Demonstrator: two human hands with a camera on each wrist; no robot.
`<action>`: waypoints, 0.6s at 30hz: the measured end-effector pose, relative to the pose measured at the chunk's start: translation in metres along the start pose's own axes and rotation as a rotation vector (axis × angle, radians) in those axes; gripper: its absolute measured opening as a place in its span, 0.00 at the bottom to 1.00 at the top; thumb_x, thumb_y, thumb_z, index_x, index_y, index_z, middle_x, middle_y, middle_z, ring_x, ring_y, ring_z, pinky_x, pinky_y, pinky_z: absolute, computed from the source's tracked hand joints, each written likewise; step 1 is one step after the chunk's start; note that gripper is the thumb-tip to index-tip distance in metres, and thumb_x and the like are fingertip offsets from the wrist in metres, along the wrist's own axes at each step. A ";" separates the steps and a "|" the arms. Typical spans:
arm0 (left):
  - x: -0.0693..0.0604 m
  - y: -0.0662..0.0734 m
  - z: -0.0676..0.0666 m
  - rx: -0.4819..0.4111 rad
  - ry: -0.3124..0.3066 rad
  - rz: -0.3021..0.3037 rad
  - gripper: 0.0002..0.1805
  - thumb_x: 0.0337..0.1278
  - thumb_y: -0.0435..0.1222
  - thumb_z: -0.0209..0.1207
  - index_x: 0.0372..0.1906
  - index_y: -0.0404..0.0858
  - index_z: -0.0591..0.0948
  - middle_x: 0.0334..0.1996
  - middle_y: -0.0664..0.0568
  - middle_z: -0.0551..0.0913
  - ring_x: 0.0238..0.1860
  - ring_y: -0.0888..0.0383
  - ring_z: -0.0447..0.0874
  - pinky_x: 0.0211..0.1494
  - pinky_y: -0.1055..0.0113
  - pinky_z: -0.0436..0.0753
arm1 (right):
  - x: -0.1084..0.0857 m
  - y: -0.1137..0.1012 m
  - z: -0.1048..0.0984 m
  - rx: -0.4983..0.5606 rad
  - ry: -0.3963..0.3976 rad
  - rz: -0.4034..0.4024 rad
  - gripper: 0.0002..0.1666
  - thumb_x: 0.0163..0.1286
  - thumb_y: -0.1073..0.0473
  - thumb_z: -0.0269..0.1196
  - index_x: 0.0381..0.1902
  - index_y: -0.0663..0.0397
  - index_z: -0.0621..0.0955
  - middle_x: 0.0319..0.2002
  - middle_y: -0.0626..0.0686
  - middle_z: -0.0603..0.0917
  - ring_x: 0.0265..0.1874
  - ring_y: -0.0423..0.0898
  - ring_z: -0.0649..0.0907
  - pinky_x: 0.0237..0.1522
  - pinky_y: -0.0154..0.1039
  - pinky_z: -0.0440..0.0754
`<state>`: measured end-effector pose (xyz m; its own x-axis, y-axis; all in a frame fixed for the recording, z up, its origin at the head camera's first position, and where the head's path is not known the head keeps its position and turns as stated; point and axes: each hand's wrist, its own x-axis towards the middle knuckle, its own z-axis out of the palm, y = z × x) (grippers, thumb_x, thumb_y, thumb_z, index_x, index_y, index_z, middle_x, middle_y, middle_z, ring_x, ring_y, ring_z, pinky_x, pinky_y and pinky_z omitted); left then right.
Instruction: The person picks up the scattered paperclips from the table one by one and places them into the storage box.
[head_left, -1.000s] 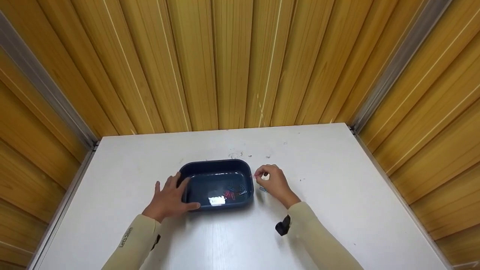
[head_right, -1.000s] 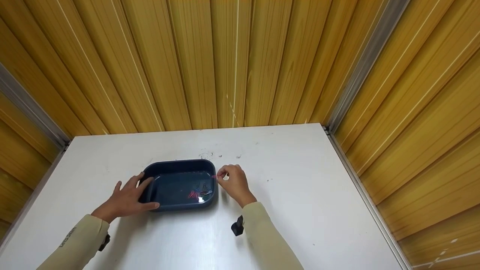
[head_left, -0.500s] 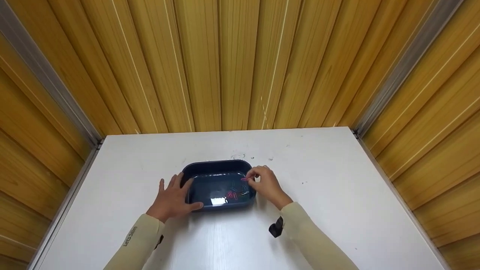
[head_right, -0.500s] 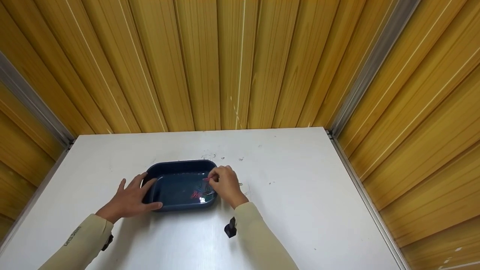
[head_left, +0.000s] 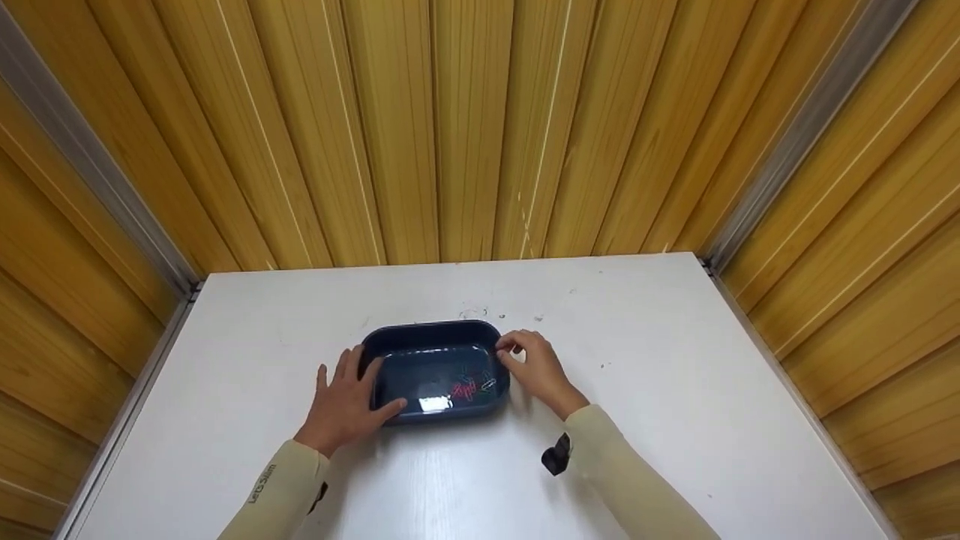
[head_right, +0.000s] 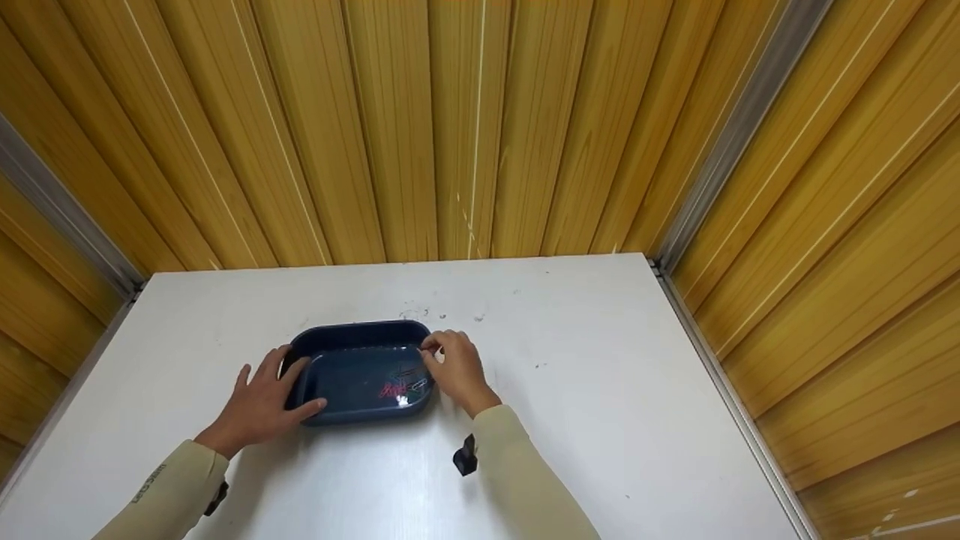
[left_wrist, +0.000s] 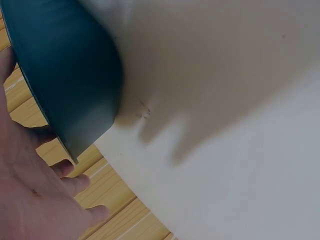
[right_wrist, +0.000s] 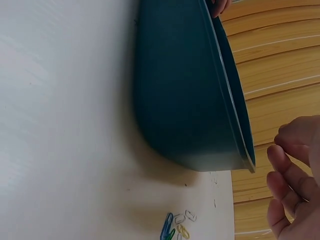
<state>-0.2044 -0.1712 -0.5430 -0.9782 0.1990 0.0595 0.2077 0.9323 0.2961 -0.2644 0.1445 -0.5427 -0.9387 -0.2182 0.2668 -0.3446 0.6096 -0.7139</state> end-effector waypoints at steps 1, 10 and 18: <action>0.000 0.001 0.000 0.000 0.008 0.005 0.48 0.52 0.67 0.56 0.70 0.39 0.67 0.74 0.35 0.56 0.75 0.35 0.51 0.71 0.29 0.48 | 0.000 0.002 -0.002 -0.002 0.008 0.006 0.04 0.65 0.62 0.65 0.37 0.55 0.84 0.34 0.48 0.84 0.38 0.48 0.79 0.43 0.41 0.74; 0.000 0.002 0.002 -0.024 -0.041 -0.015 0.56 0.43 0.74 0.53 0.72 0.40 0.65 0.76 0.34 0.49 0.76 0.34 0.47 0.71 0.30 0.46 | -0.009 0.017 -0.017 -0.009 0.042 0.049 0.06 0.66 0.60 0.64 0.40 0.53 0.84 0.36 0.48 0.84 0.40 0.47 0.79 0.44 0.45 0.76; 0.000 0.001 -0.001 -0.043 -0.074 -0.022 0.56 0.44 0.73 0.55 0.73 0.40 0.63 0.76 0.33 0.48 0.76 0.33 0.45 0.71 0.29 0.43 | -0.020 0.030 -0.034 -0.001 0.064 0.131 0.06 0.67 0.61 0.64 0.41 0.53 0.83 0.37 0.49 0.83 0.42 0.48 0.79 0.47 0.49 0.77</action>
<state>-0.2041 -0.1710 -0.5421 -0.9792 0.2021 -0.0171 0.1847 0.9232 0.3370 -0.2559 0.1933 -0.5475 -0.9734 -0.0871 0.2120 -0.2186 0.6306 -0.7447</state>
